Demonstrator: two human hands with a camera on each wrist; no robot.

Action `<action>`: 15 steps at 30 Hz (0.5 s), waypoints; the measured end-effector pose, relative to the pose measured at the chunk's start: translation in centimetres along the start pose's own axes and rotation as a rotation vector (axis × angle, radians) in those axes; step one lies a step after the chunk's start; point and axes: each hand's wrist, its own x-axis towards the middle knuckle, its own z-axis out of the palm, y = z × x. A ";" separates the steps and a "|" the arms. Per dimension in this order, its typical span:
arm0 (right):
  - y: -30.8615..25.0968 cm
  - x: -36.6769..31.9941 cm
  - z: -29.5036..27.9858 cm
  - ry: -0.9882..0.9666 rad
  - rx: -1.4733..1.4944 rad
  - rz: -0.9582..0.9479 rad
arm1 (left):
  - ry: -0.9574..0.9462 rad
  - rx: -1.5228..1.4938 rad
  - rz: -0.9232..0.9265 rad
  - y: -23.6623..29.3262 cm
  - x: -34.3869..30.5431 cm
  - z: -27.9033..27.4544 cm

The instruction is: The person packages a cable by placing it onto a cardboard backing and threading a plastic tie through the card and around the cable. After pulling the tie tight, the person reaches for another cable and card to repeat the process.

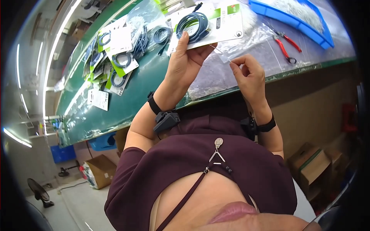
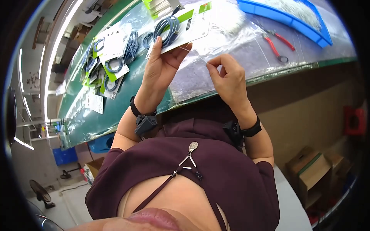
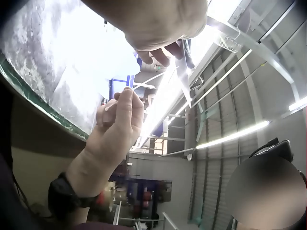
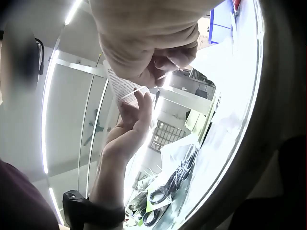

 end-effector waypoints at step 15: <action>-0.8 2.2 2.9 -0.109 -0.099 0.011 | -0.039 -0.122 0.026 0.8 0.6 -1.6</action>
